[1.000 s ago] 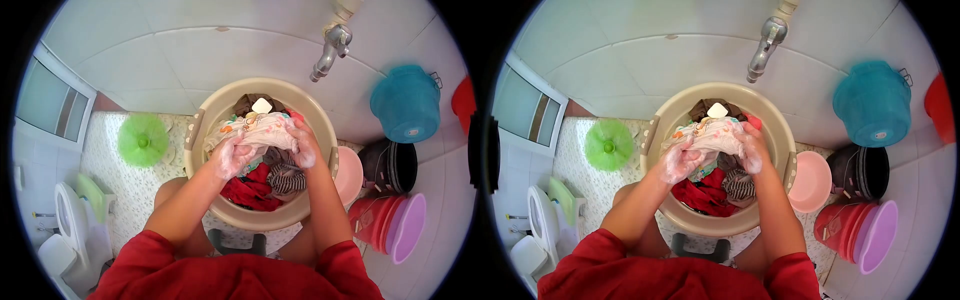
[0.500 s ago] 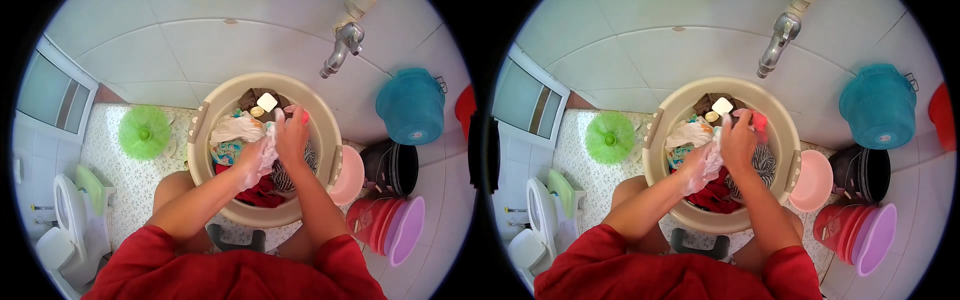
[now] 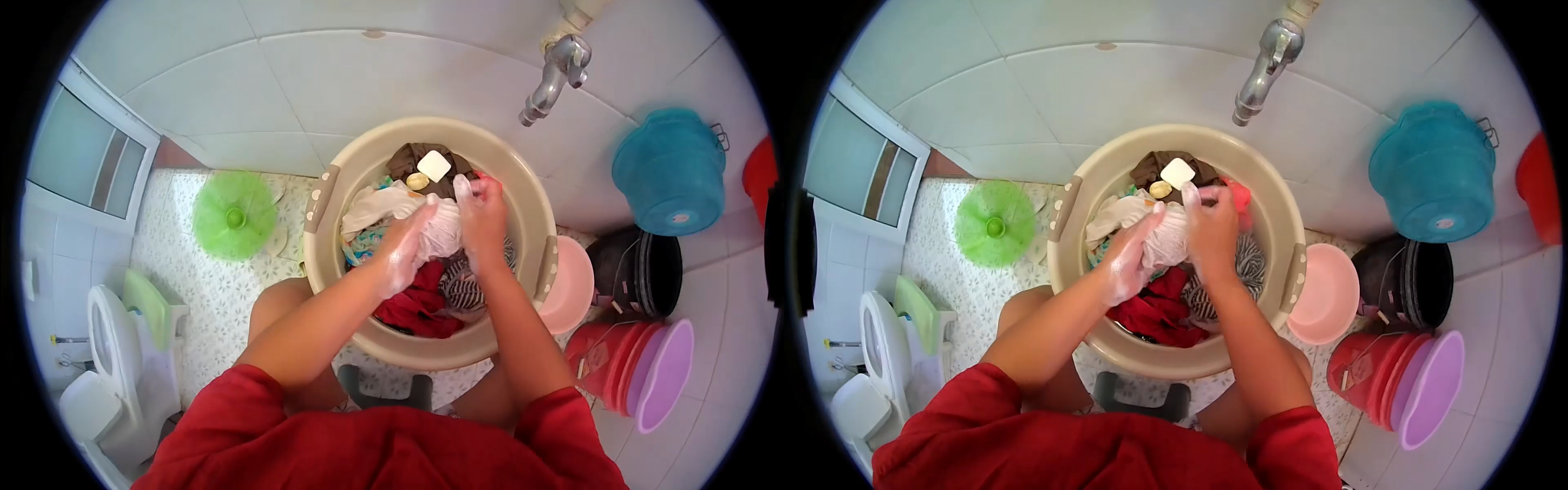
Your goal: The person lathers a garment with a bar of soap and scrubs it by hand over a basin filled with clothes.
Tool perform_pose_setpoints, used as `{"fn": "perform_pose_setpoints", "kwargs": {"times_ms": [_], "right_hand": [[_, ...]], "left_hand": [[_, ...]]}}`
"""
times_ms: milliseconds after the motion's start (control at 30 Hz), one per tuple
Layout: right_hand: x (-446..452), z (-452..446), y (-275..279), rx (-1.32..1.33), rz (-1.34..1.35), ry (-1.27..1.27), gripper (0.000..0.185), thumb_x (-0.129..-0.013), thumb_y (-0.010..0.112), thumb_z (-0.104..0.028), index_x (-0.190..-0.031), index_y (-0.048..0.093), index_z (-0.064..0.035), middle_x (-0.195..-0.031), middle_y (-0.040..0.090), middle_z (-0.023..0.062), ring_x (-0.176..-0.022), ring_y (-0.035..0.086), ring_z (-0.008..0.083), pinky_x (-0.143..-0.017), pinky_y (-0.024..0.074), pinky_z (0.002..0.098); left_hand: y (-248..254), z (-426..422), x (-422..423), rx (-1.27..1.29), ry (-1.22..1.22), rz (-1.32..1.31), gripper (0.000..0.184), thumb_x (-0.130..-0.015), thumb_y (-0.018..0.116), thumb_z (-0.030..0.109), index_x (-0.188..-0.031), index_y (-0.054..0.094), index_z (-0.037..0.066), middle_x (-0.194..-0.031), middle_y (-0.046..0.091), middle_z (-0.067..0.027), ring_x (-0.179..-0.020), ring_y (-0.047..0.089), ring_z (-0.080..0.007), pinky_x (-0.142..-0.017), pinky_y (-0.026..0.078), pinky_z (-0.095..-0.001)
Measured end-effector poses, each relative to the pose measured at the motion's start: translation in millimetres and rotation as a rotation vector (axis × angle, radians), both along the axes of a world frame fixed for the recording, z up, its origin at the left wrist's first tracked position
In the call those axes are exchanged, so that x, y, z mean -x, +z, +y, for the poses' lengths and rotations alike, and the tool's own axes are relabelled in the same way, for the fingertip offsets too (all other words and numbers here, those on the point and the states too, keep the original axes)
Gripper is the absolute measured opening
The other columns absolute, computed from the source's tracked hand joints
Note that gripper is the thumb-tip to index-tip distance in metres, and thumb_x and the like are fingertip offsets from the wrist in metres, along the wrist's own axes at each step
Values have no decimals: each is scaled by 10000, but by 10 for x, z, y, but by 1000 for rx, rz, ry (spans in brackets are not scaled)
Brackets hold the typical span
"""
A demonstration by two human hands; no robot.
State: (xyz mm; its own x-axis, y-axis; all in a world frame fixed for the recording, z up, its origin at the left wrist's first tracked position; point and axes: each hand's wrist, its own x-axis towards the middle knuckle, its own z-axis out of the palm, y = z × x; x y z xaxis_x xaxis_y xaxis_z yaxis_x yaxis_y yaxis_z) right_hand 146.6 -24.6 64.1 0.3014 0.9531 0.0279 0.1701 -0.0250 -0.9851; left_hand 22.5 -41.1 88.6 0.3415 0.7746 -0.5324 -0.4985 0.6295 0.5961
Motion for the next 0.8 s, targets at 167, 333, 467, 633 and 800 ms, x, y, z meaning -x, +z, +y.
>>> {"fn": "perform_pose_setpoints", "kwargs": {"times_ms": [167,333,467,633,800], "right_hand": [[1,-62,98,232,666,104,184,-752,555,-27,-930,510,-13,-741,566,95,-570,554,126,-492,446,236],[350,-374,152,-356,-228,164,133,-803,508,-97,-924,475,-53,-851,523,52,-755,545,157,-632,449,279],[473,-378,187,-400,-693,329,178,-809,543,-172,-914,478,-43,-665,542,98,-554,527,220,-548,431,338],[239,5,148,-119,-521,-115,211,-808,552,-232,-881,482,-46,-641,552,139,-579,567,279,-552,427,387],[645,-469,304,-273,-552,271,193,-816,477,-135,-1001,448,-87,-758,573,201,-714,569,385,-600,437,431]], "left_hand": [[-177,190,153,-158,-8,-133,293,-853,508,278,-1029,529,44,-952,599,-64,-848,574,-169,-749,446,-299],[-240,215,180,185,23,-352,227,-837,460,199,-971,546,38,-918,598,-100,-848,578,-209,-760,461,-334],[-269,-48,-97,143,0,-337,250,-870,417,295,-967,536,97,-828,583,-55,-729,567,-185,-650,469,-325],[-418,-13,-83,103,-28,-222,234,-865,454,311,-977,518,115,-842,580,-25,-715,571,-155,-596,469,-290],[-630,246,120,69,-110,-443,214,-861,461,311,-941,539,129,-812,568,-1,-737,572,-150,-599,467,-293]]}}
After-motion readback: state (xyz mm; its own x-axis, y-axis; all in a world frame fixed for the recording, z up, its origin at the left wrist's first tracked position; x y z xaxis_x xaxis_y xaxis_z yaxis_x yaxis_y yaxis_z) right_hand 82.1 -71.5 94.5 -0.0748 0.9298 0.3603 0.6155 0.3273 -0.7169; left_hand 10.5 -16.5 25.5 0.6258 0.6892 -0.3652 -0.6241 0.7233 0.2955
